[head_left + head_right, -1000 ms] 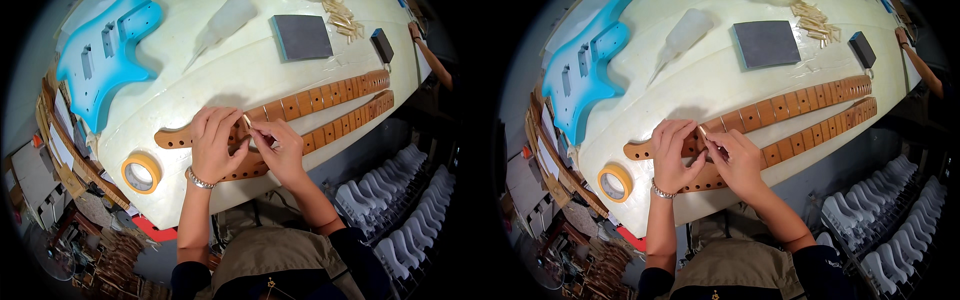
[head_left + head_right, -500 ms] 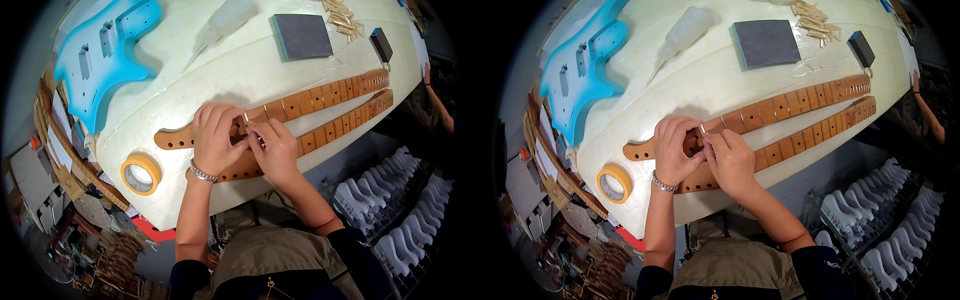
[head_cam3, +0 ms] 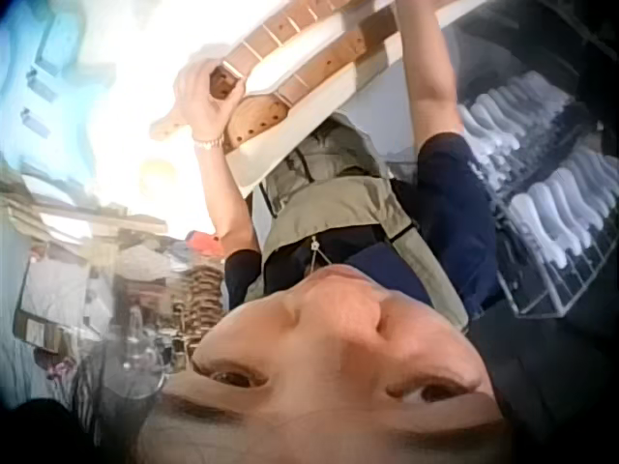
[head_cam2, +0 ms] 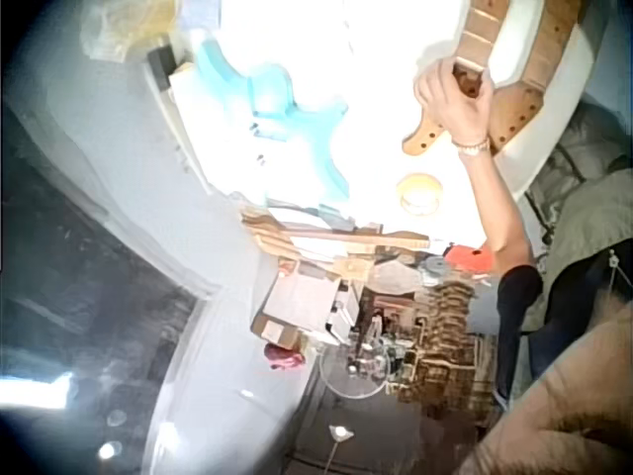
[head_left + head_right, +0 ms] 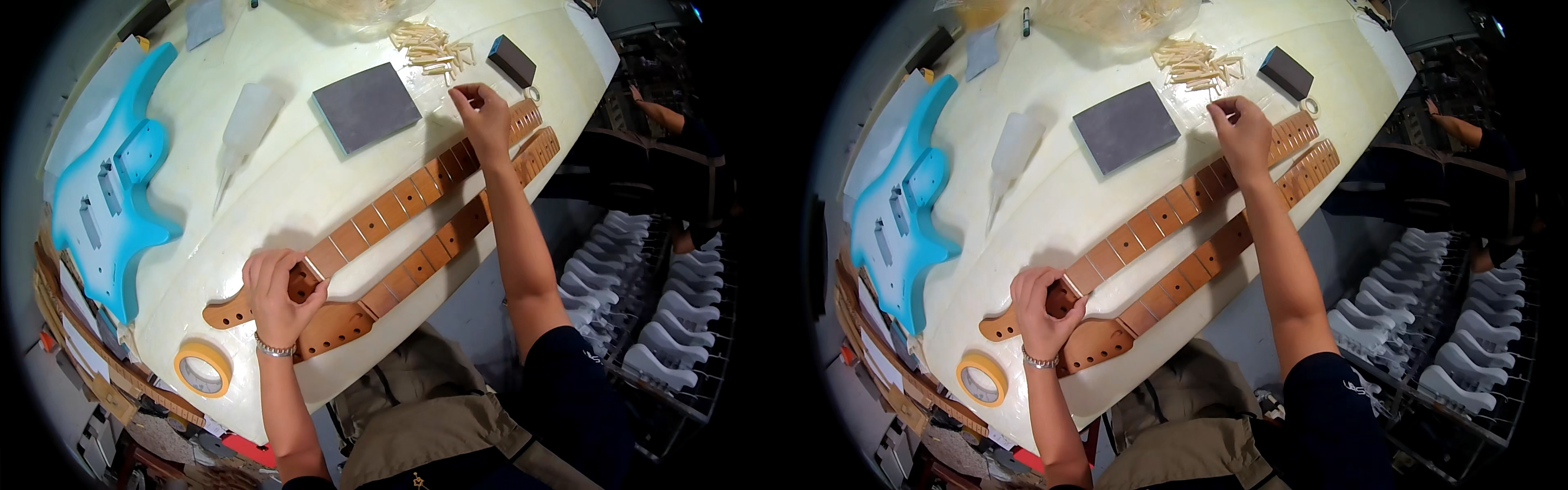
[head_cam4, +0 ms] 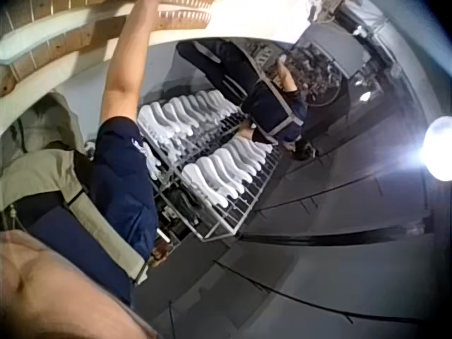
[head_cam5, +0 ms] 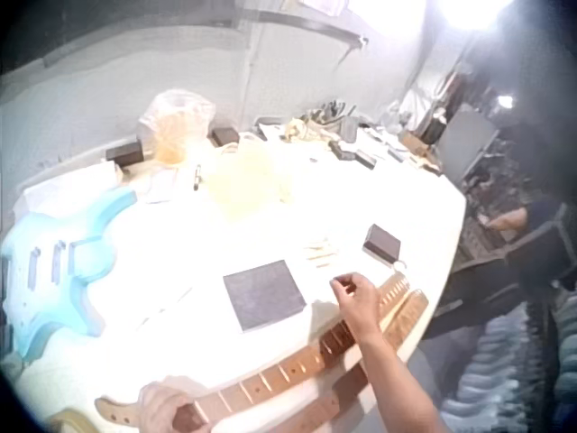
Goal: The person sands and wipes a wooden guitar neck, then applies glue to the fret slots and inserts fret wire. The person uses sandpaper, a cloth, a glue bottle, and a small tool to work on the necks at a workbench.
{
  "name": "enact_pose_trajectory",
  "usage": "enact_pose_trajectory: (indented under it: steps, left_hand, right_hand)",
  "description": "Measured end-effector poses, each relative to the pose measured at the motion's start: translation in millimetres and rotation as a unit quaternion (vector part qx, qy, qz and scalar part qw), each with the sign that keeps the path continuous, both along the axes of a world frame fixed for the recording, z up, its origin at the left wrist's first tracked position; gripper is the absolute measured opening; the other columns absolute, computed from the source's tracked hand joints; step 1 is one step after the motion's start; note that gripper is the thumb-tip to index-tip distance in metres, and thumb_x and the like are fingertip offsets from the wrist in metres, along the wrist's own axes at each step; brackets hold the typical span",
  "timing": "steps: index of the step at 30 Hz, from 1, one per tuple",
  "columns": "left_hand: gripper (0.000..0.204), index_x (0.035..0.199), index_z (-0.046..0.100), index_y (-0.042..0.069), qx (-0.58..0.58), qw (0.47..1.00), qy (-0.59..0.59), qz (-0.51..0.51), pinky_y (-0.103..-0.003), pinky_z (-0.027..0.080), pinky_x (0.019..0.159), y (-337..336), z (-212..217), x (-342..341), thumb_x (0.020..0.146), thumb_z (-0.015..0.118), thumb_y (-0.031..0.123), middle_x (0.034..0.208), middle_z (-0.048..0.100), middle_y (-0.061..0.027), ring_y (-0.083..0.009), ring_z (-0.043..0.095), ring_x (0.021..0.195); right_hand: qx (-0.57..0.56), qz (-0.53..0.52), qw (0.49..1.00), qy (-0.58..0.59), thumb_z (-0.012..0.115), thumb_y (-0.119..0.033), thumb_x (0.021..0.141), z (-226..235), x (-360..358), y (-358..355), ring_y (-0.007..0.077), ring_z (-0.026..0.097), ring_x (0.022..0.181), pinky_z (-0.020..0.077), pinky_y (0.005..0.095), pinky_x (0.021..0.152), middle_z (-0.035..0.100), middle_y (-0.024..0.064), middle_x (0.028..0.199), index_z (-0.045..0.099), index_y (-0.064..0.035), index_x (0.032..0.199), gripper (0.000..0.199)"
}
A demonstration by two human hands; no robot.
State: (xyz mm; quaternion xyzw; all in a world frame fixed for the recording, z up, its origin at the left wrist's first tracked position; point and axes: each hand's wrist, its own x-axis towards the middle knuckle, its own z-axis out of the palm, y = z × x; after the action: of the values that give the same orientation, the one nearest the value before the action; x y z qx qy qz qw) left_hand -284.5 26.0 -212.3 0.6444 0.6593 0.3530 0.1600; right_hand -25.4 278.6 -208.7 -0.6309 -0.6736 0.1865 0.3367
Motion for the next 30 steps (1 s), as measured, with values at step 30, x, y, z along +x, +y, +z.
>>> enact_pose_trajectory:
  steps: [30]
  left_hand:
    - [0.012, 0.092, 0.064, -0.003, -0.192, 0.777, -0.587, 0.122, -0.019, 0.044, 0.061, -83, 19, 75, 0.08, 0.064, -0.003, 0.086, 0.06, -0.0058, -0.0083, 0.056, 0.072]
  right_hand:
    - [-0.462, 0.232, 0.814, 0.264, 0.064, -0.004, 0.08, 47, -27, -258, 0.0096, 0.061, 0.073, 0.0506, 0.0223, 0.065, 0.062, 0.0051, 0.082, 0.062, -0.0012, 0.09, 0.01]
